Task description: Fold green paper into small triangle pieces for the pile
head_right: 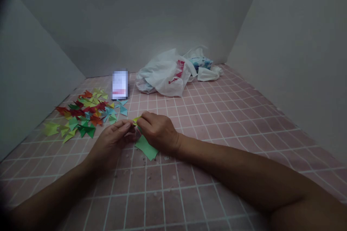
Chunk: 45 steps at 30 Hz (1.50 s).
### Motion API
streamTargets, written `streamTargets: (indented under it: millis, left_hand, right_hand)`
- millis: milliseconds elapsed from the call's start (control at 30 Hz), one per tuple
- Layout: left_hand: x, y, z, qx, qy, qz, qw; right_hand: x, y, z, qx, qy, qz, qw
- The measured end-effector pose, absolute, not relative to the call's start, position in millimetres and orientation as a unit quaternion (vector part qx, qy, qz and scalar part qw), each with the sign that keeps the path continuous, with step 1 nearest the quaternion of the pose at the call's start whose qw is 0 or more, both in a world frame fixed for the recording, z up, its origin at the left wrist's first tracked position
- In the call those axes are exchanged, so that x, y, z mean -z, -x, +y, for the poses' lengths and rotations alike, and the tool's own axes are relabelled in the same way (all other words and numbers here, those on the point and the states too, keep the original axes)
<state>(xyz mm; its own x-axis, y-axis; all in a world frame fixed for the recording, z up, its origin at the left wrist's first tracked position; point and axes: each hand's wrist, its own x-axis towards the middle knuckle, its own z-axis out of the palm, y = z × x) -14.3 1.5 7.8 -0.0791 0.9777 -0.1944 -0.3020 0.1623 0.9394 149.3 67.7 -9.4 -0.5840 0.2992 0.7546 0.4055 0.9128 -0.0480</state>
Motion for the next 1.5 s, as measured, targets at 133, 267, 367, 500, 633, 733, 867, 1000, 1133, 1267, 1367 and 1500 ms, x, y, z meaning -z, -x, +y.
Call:
streamTargets:
  millis: [133, 267, 367, 500, 633, 733, 867, 1000, 1133, 1267, 1367, 1500]
  left_hand:
    - [-4.2, 16.7, 2.7, -0.524, -0.392, 0.520, 0.550]
    - [-3.1, 17.8, 3.8, -0.523, -0.397, 0.534, 0.533]
    - [-2.4, 17.9, 4.3, -0.527, -0.389, 0.532, 0.536]
    - [-0.6, 18.4, 5.0, -0.534, -0.376, 0.524, 0.546]
    - [0.4, 18.7, 5.8, -0.540, -0.366, 0.519, 0.553]
    - [-0.2, 18.1, 5.6, -0.547, -0.373, 0.508, 0.551]
    - [-1.5, 17.7, 4.6, -0.551, -0.413, 0.495, 0.529]
    - [-0.5, 20.3, 4.0, -0.521, -0.439, 0.497, 0.538]
    - [1.9, 22.7, 3.5, -0.518, -0.448, 0.489, 0.541]
    - [1.0, 21.2, 3.3, -0.515, -0.444, 0.492, 0.544]
    - [-2.4, 19.3, 2.8, -0.510, -0.445, 0.493, 0.547]
    - [-5.7, 18.3, 2.6, -0.498, -0.452, 0.505, 0.541]
  right_hand:
    - [11.9, -149.8, 67.6, 0.045, 0.196, -0.892, 0.405]
    - [12.1, -150.0, 66.5, -0.021, 0.184, -0.896, 0.403]
    - [12.2, -149.6, 66.3, -0.081, 0.181, -0.887, 0.416]
    - [13.8, -148.6, 67.3, -0.139, 0.172, -0.871, 0.438]
    - [15.3, -147.9, 68.3, -0.178, 0.170, -0.862, 0.443]
    - [15.5, -147.6, 68.9, -0.195, 0.175, -0.855, 0.448]
    - [16.5, -147.7, 69.6, -0.203, 0.171, -0.855, 0.446]
    - [17.8, -147.6, 69.0, -0.202, 0.163, -0.855, 0.448]
    - [17.0, -147.1, 67.8, -0.194, 0.162, -0.856, 0.452]
    - [16.5, -147.5, 67.6, -0.190, 0.156, -0.857, 0.453]
    - [16.9, -147.8, 67.8, -0.196, 0.154, -0.856, 0.453]
    - [17.3, -147.2, 68.0, -0.203, 0.149, -0.849, 0.464]
